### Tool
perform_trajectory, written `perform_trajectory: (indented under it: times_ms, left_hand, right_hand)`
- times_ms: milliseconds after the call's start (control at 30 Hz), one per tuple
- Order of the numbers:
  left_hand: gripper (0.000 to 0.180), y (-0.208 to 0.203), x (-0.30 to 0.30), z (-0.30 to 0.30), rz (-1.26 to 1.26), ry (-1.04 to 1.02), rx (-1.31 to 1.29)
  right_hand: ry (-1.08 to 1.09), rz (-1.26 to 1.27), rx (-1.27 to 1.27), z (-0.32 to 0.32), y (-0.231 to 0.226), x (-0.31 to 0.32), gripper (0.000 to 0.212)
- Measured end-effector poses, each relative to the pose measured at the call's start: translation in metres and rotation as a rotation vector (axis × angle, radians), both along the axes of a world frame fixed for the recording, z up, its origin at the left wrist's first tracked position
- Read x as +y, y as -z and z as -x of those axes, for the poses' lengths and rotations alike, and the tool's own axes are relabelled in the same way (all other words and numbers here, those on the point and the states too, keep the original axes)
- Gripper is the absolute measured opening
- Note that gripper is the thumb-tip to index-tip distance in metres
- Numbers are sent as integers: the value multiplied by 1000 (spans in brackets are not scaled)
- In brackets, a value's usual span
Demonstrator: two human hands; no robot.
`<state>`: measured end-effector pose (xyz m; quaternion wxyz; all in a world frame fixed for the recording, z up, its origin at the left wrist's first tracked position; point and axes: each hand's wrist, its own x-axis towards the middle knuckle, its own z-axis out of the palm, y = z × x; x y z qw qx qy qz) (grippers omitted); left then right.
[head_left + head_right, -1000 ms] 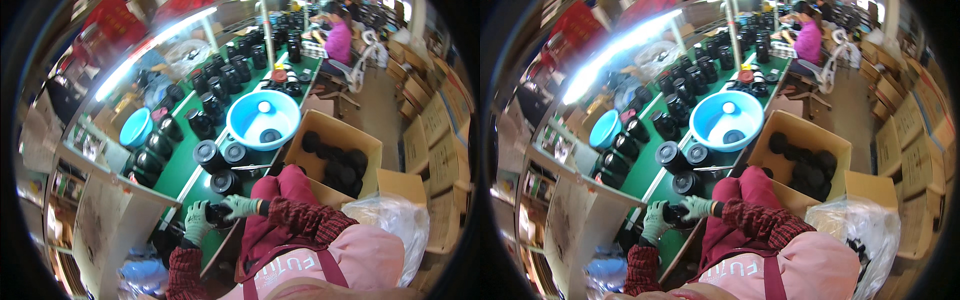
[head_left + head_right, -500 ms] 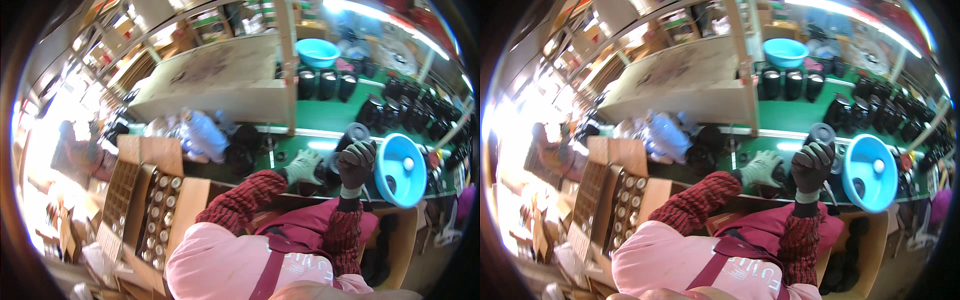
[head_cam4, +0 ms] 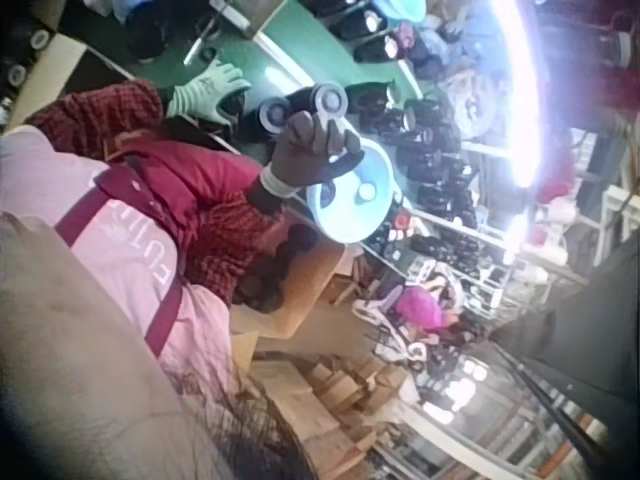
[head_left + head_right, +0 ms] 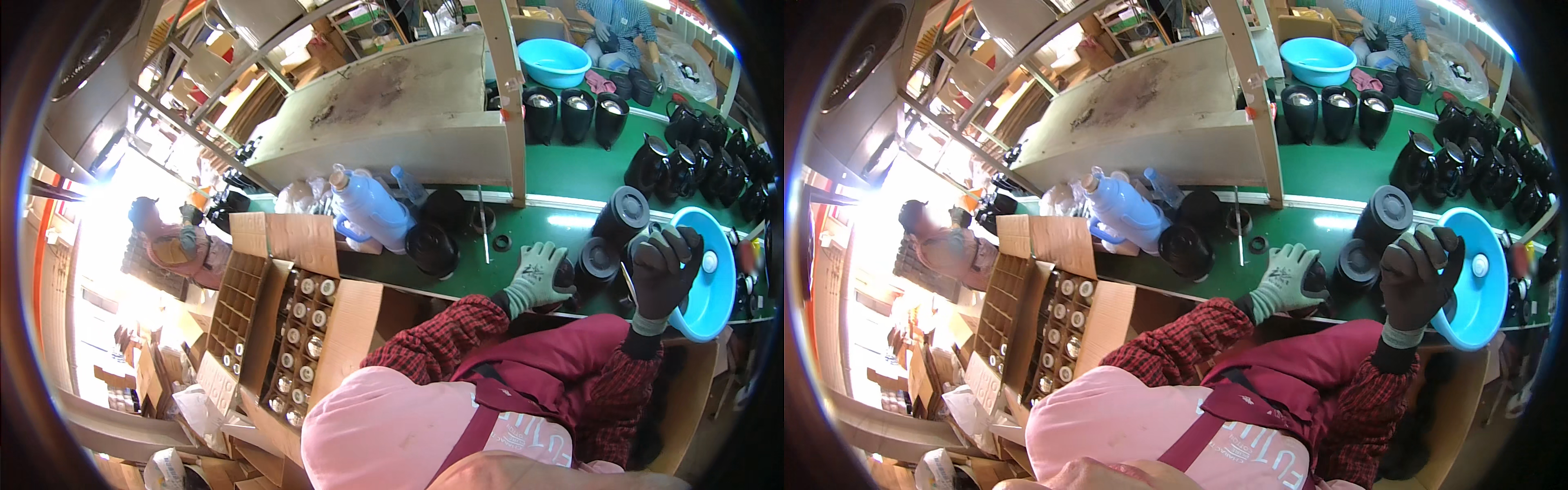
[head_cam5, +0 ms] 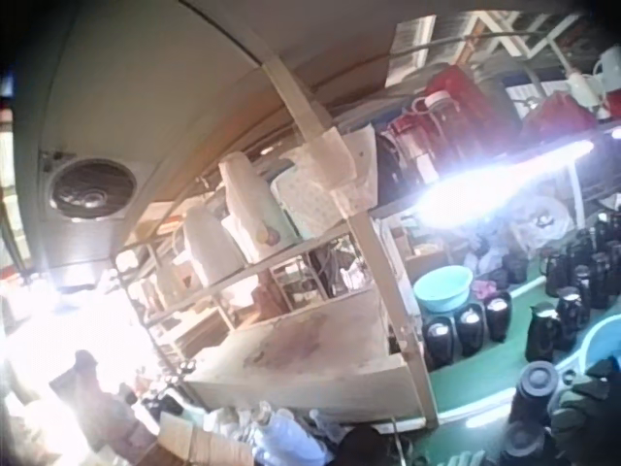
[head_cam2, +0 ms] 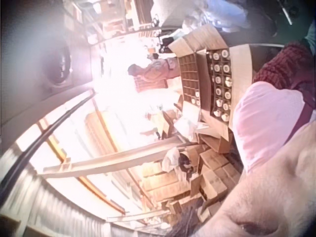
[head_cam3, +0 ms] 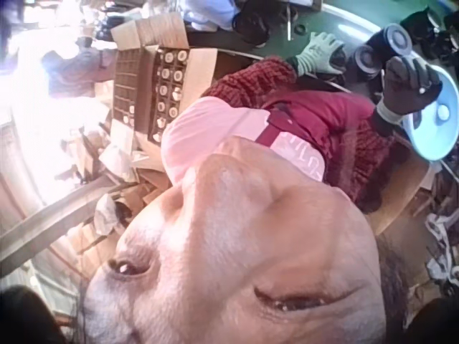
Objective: The person assembles black kettles by inserting a metal component into the base and screwing on a lid. The person handles multiple kettles one at a time, placing them on a green table and into a cardboard box.
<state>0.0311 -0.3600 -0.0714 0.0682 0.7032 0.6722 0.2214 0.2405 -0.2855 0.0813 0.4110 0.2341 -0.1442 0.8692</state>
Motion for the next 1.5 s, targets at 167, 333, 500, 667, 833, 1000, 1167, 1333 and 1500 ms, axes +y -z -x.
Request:
perform_trajectory:
  times_ms: [167,333,500,667,833,1000,1167,1333,1500]
  left_hand:
    - [90,2,-2,1,-16,-35,-12]
    - [90,3,-1,-1,-9,-25,-12]
    - [90,0,-2,-2,-19,-32,3]
    - [87,-2,-3,-2,-19,-46,-32]
    - [88,-2,-3,-2,-30,-33,9]
    - [93,-11,-2,0,39,17,117]
    - [94,-24,-2,2,140,-15,77]
    - [92,-24,-4,3,86,64,134]
    - [93,-25,0,9,128,154,175]
  right_hand:
    - [-12,246,28,26,60,9,22]
    - [18,370,109,27,95,6,24]
    - [147,355,12,29,101,0,26]
    - [56,360,-136,26,88,-9,38]
    - [124,44,-362,4,45,-7,42]
    - [273,-109,-348,7,18,-7,43]
    - [106,21,-26,27,41,-6,47]
    - [142,160,-15,34,83,-1,44]
    - [157,177,-23,36,103,-4,46]
